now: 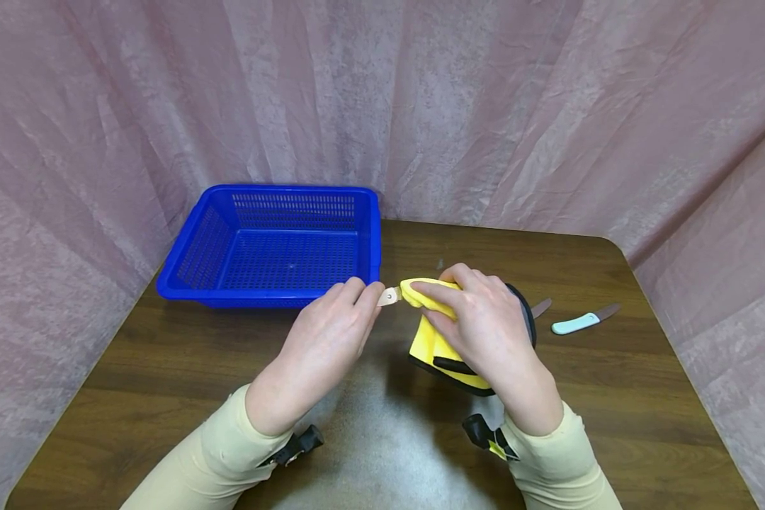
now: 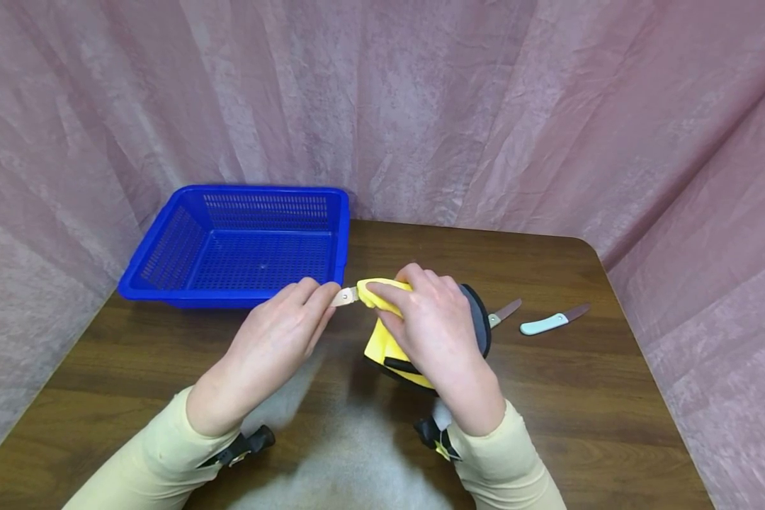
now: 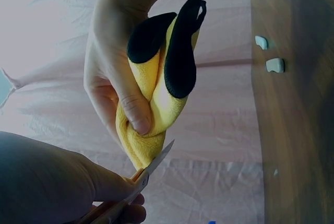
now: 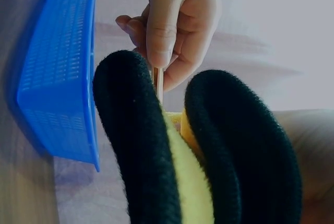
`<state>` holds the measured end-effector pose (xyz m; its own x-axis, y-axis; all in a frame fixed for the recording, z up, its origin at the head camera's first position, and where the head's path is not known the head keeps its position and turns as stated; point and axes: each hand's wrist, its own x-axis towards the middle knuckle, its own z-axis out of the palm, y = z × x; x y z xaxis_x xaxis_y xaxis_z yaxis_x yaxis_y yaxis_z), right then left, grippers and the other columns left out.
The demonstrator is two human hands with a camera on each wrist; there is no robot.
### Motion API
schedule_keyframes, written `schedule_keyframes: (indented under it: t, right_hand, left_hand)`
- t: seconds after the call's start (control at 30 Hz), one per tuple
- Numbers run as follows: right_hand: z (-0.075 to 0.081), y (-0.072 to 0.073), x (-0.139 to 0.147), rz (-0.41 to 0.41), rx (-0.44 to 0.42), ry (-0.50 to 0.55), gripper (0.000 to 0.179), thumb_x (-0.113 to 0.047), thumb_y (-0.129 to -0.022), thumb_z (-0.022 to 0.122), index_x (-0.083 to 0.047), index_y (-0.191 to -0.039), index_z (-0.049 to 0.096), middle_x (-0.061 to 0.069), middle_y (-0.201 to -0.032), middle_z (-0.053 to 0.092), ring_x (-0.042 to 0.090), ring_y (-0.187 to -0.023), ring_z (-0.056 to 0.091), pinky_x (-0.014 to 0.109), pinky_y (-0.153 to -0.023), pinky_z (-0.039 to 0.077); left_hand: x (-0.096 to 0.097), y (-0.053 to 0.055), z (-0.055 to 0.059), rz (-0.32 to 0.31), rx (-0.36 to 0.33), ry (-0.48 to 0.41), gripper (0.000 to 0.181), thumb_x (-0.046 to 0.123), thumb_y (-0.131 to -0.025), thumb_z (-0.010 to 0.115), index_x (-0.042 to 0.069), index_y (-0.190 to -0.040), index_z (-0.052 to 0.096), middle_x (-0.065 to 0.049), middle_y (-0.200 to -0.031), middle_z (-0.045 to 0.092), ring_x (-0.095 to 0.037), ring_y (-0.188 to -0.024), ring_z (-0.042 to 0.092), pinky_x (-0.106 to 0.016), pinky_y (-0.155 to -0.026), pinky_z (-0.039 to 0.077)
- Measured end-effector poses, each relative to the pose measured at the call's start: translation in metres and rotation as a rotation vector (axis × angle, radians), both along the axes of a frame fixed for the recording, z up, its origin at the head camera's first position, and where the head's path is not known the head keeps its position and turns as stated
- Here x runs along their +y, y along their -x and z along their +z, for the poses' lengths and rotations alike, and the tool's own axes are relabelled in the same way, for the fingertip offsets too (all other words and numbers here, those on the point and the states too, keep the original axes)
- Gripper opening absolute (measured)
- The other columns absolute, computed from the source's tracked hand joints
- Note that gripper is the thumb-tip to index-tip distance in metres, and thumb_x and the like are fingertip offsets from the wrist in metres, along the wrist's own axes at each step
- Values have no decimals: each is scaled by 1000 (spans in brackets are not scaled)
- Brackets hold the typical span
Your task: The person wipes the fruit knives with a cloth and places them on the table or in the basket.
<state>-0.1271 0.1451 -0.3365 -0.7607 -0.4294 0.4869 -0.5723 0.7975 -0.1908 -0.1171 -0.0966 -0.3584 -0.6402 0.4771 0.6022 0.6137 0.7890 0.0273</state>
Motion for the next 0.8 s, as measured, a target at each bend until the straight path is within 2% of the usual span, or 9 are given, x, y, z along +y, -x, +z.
schedule_keyframes:
  t: [0.8]
  right_hand:
    - [1, 4, 12, -95, -49, 26, 45, -15, -88, 94, -26, -130, 84, 4, -105, 71, 32, -82, 63, 49, -71, 52]
  left_hand:
    - [-2, 0, 1, 10, -6, -10, 14, 11, -107, 73, 1, -115, 66, -7, -84, 55, -27, -67, 56, -34, -52, 46]
